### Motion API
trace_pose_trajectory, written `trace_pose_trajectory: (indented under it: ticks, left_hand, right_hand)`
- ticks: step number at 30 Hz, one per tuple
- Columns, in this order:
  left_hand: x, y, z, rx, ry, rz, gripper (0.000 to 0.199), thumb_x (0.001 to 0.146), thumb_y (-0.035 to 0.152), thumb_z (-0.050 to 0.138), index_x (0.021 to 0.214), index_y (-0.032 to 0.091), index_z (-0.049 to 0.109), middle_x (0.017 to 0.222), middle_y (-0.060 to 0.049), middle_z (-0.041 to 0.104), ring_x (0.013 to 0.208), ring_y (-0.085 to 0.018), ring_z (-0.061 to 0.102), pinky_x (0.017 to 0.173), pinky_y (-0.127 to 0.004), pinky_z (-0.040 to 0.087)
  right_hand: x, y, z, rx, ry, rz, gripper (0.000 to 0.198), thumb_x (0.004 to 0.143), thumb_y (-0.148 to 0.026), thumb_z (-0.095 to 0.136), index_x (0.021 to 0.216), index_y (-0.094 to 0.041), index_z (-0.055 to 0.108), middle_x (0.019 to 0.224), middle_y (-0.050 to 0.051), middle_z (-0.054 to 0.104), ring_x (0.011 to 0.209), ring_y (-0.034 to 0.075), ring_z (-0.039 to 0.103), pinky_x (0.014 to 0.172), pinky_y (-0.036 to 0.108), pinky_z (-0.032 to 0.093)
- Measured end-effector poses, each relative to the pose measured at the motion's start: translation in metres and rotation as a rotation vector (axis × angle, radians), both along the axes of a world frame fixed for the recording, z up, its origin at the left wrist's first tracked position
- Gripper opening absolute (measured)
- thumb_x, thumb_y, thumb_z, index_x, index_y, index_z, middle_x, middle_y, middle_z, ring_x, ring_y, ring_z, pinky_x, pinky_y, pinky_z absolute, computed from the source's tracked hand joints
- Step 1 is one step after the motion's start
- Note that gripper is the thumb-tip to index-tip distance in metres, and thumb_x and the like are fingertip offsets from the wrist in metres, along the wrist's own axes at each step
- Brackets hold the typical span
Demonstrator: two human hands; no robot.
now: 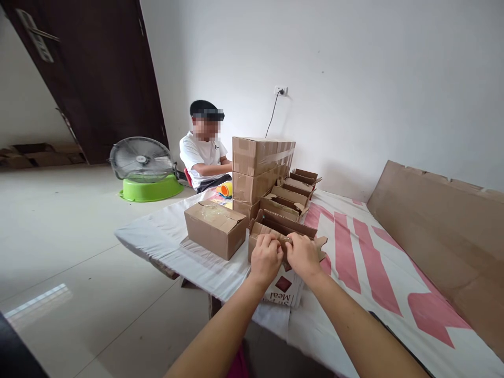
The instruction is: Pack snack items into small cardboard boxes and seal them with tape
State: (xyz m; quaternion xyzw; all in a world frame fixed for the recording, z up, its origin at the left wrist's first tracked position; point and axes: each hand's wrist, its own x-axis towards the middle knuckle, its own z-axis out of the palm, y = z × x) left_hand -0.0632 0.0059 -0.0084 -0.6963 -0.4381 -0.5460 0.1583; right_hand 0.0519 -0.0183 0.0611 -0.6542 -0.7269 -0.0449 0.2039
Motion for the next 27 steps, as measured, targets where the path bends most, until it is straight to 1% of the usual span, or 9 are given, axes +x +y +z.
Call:
trace_pose_trajectory:
  ticks: [5,10,15,18,21,24,27]
  left_hand:
    - [-0.005,0.002,0.001,-0.037,-0.015,-0.033,0.013,0.076,0.006,0.060,0.073,0.019,0.057,0.089,-0.007,0.060,0.085,-0.022,0.053,0.077,-0.036,0.051]
    - [-0.010,-0.001,0.004,-0.084,-0.053,-0.106,0.013,0.077,0.009,0.060,0.074,0.021,0.057,0.092,-0.006,0.059,0.087,-0.021,0.054,0.077,-0.035,0.050]
    - [-0.005,-0.001,0.002,-0.050,-0.013,-0.053,0.015,0.076,0.007,0.057,0.072,0.021,0.055,0.086,-0.006,0.058,0.083,-0.021,0.053,0.074,-0.035,0.049]
    - [-0.002,0.001,0.001,-0.056,0.026,-0.029,0.013,0.077,0.007,0.055,0.074,0.019,0.054,0.086,-0.008,0.057,0.082,-0.023,0.052,0.075,-0.037,0.049]
    - [-0.001,0.003,-0.001,-0.068,0.042,-0.036,0.011,0.077,0.007,0.054,0.077,0.018,0.053,0.088,-0.009,0.057,0.083,-0.024,0.053,0.077,-0.038,0.050]
    - [-0.003,0.003,0.000,-0.081,-0.015,-0.059,0.013,0.076,0.007,0.054,0.077,0.019,0.052,0.089,-0.009,0.056,0.084,-0.023,0.055,0.076,-0.036,0.051]
    - [-0.005,0.001,0.004,-0.135,-0.146,-0.105,0.014,0.078,0.007,0.054,0.076,0.020,0.050,0.088,-0.006,0.056,0.083,-0.020,0.056,0.075,-0.033,0.051]
  right_hand:
    - [0.002,0.000,-0.002,0.009,0.002,0.021,0.018,0.088,-0.018,0.050,0.098,-0.020,0.064,0.098,0.006,0.071,0.093,0.022,0.060,0.080,0.032,0.038]
    - [0.002,0.001,-0.003,0.019,0.021,0.017,0.019,0.088,-0.017,0.050,0.100,-0.020,0.064,0.097,0.006,0.071,0.092,0.023,0.060,0.079,0.032,0.038]
    - [0.002,0.000,-0.004,0.034,0.025,0.036,0.019,0.087,-0.016,0.049,0.099,-0.019,0.064,0.096,0.006,0.071,0.092,0.023,0.059,0.079,0.033,0.038]
    - [0.004,-0.001,-0.005,0.035,0.023,0.061,0.021,0.087,-0.015,0.048,0.100,-0.019,0.065,0.098,0.007,0.071,0.094,0.023,0.059,0.080,0.033,0.039]
    - [0.007,0.000,-0.006,0.035,0.029,0.088,0.025,0.087,-0.013,0.047,0.104,-0.019,0.065,0.103,0.006,0.071,0.097,0.022,0.060,0.083,0.032,0.040]
    - [0.011,0.001,-0.008,0.042,0.048,0.103,0.028,0.088,-0.014,0.046,0.108,-0.018,0.064,0.105,0.007,0.070,0.098,0.022,0.060,0.085,0.033,0.041]
    - [0.012,0.002,-0.010,0.054,0.071,0.115,0.028,0.087,-0.016,0.046,0.108,-0.018,0.065,0.102,0.007,0.071,0.097,0.023,0.060,0.085,0.034,0.042]
